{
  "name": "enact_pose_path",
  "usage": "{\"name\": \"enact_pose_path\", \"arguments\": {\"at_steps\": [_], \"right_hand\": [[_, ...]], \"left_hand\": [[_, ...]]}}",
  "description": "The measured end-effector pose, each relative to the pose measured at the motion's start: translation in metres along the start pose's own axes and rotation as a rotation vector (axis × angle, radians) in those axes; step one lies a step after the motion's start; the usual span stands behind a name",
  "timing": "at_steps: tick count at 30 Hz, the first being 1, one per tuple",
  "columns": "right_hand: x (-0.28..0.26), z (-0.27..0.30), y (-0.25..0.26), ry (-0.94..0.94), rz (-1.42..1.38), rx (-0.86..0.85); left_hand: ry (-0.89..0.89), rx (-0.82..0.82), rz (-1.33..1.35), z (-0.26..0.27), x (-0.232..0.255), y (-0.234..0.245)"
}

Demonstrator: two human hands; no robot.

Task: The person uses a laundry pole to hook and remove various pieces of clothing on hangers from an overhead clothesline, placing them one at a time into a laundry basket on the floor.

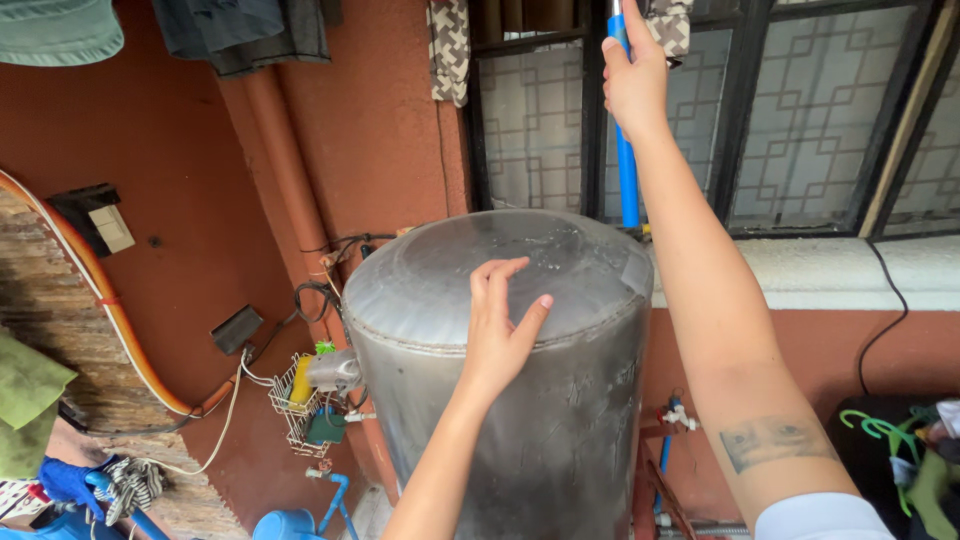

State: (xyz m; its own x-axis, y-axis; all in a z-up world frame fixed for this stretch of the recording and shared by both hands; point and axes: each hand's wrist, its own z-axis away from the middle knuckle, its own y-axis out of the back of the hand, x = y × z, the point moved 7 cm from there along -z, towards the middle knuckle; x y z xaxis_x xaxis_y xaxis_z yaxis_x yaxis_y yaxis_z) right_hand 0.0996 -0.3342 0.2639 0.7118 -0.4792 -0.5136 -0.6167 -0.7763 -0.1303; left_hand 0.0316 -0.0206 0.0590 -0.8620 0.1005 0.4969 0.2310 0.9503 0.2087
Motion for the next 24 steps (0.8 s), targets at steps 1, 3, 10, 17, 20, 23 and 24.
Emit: {"name": "enact_pose_path", "arguments": {"at_steps": [1,3,10,17,20,23,24], "right_hand": [[0.001,-0.004,-0.001,-0.009,-0.007,-0.006],[0.002,-0.008,-0.002,-0.029,-0.024,-0.013],[0.007,-0.010,0.000,-0.083,-0.078,-0.005],[0.023,-0.035,-0.014,-0.074,-0.153,-0.034],[0.029,-0.037,-0.017,0.019,-0.166,-0.025],[0.037,-0.054,-0.021,0.077,-0.215,-0.023],[0.041,-0.061,-0.021,0.101,-0.156,0.011]], "left_hand": [[-0.042,0.012,-0.013,-0.002,0.003,-0.002],[-0.043,0.014,-0.014,-0.005,0.002,-0.008],[-0.112,0.015,-0.028,-0.009,0.009,-0.022],[-0.109,0.001,-0.057,-0.011,0.012,-0.031],[-0.078,0.000,-0.058,-0.012,0.009,-0.031],[0.104,-0.050,-0.019,-0.011,-0.005,-0.034],[0.038,-0.028,-0.053,-0.011,-0.002,-0.032]]}}
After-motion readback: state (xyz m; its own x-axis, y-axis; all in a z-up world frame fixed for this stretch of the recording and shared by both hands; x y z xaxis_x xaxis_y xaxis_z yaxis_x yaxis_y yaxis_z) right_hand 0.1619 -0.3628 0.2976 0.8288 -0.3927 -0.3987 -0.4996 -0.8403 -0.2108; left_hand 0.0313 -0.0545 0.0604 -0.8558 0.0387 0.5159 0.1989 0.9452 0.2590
